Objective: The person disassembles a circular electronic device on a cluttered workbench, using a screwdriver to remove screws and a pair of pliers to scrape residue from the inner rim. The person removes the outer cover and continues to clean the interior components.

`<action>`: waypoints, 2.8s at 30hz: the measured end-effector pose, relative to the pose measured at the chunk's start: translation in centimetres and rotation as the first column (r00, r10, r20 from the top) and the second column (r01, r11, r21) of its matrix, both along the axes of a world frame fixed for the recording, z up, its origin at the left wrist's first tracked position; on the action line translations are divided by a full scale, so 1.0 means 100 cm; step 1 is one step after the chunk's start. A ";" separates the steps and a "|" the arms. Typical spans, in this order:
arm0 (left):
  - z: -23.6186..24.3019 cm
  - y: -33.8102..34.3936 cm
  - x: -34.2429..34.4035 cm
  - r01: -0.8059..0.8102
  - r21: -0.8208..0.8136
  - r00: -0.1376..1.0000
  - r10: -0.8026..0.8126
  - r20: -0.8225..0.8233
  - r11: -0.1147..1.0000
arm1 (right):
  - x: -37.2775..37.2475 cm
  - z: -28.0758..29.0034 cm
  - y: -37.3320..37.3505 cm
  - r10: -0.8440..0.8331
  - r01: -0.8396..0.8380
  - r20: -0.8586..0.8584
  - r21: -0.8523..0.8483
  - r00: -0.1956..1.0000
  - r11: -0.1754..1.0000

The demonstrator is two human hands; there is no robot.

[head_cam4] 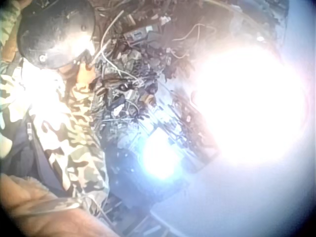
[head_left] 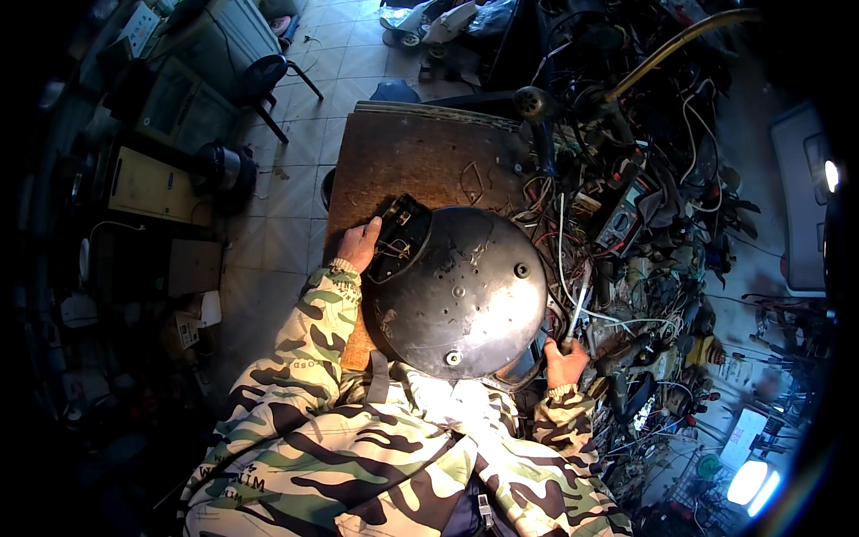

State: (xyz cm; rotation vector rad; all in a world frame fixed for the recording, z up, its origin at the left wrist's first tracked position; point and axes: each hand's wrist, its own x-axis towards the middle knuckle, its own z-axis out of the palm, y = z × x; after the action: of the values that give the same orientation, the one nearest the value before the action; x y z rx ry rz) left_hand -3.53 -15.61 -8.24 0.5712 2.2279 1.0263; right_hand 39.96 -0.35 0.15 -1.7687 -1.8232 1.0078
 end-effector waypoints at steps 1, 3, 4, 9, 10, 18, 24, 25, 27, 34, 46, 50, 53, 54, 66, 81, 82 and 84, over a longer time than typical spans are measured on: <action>-0.004 0.001 -0.002 0.008 -0.008 1.000 -0.008 -0.004 1.000 | -0.001 0.004 -0.001 -0.016 0.015 -0.121 -0.013 0.992 1.000; -0.010 0.002 -0.005 -0.005 0.058 1.000 0.006 -0.009 0.998 | -0.003 0.015 -0.002 -0.064 0.037 -0.352 -0.082 0.934 0.996; -0.011 0.001 -0.006 -0.011 0.090 1.000 0.012 -0.013 0.996 | -0.006 0.022 -0.002 -0.081 0.042 -0.387 -0.107 0.918 0.993; -0.008 -0.008 -0.008 -0.003 0.078 1.000 0.004 -0.009 0.997 | -0.027 0.061 0.001 -0.077 0.016 -0.434 -0.142 0.898 0.990; -0.007 -0.010 -0.007 -0.003 0.086 1.000 0.004 -0.007 0.996 | -0.024 0.057 0.005 -0.053 -0.002 -0.405 -0.134 0.913 0.991; 0.017 -0.026 0.028 -0.170 0.321 0.962 0.227 -0.150 0.932 | -0.009 0.008 0.010 -0.100 0.064 -0.331 -0.118 0.938 0.991; 0.082 -0.039 0.066 0.030 0.248 0.827 0.115 -0.550 0.968 | 0.020 -0.065 0.017 -0.045 0.030 -0.125 -0.123 0.991 0.992; 0.082 -0.041 0.068 0.067 0.237 0.857 0.065 -0.511 0.969 | 0.018 -0.068 0.016 -0.054 0.037 -0.146 -0.120 0.988 0.992; 0.067 -0.046 0.067 0.214 0.234 0.912 -0.108 -0.396 0.949 | 0.017 -0.073 0.012 -0.076 0.055 -0.187 -0.115 0.979 0.992; 0.079 -0.030 0.068 0.308 0.129 0.847 -0.210 -0.489 0.942 | 0.034 -0.093 0.003 -0.010 0.011 0.186 -0.001 0.982 1.000; 0.055 -0.028 0.068 0.355 0.035 0.791 -0.280 -0.544 0.934 | 0.006 -0.039 -0.062 -0.198 0.177 -0.163 -0.136 0.967 0.975; 0.051 -0.031 0.077 0.300 0.049 0.812 -0.228 -0.537 0.953 | 0.022 -0.046 -0.053 -0.081 0.084 0.021 -0.197 0.996 0.977; 0.087 -0.011 0.110 0.282 0.090 0.810 -0.187 -0.555 0.955 | 0.034 -0.041 -0.048 -0.053 0.050 -0.007 -0.217 0.999 0.975; 0.100 -0.001 0.131 0.296 0.159 0.876 -0.202 -0.437 0.942 | 0.041 -0.037 -0.049 -0.014 -0.002 -0.083 -0.181 0.996 0.983; 0.087 0.059 0.308 0.062 0.398 0.591 -0.355 0.725 0.915 | 0.084 0.035 -0.031 0.550 -0.557 -0.273 0.059 0.789 0.828; 0.109 0.018 0.299 -0.484 0.346 0.513 -0.061 0.856 0.804 | 0.077 0.075 -0.024 0.556 -0.632 -0.376 -0.113 0.741 0.767; 0.102 0.009 0.291 -0.378 0.419 0.607 -0.121 0.786 0.826 | 0.065 0.077 -0.025 0.583 -0.650 -0.369 -0.084 0.724 0.755; 0.095 -0.008 0.274 -0.234 0.490 0.690 -0.211 0.692 0.840 | 0.038 0.074 -0.027 0.591 -0.660 -0.386 -0.064 0.708 0.749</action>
State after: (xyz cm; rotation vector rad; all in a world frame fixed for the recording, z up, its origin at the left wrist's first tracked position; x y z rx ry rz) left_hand 23.85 -16.38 1.24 0.2792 1.2086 1.5822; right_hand 43.78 -3.05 7.53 -0.9310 -2.1848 1.6869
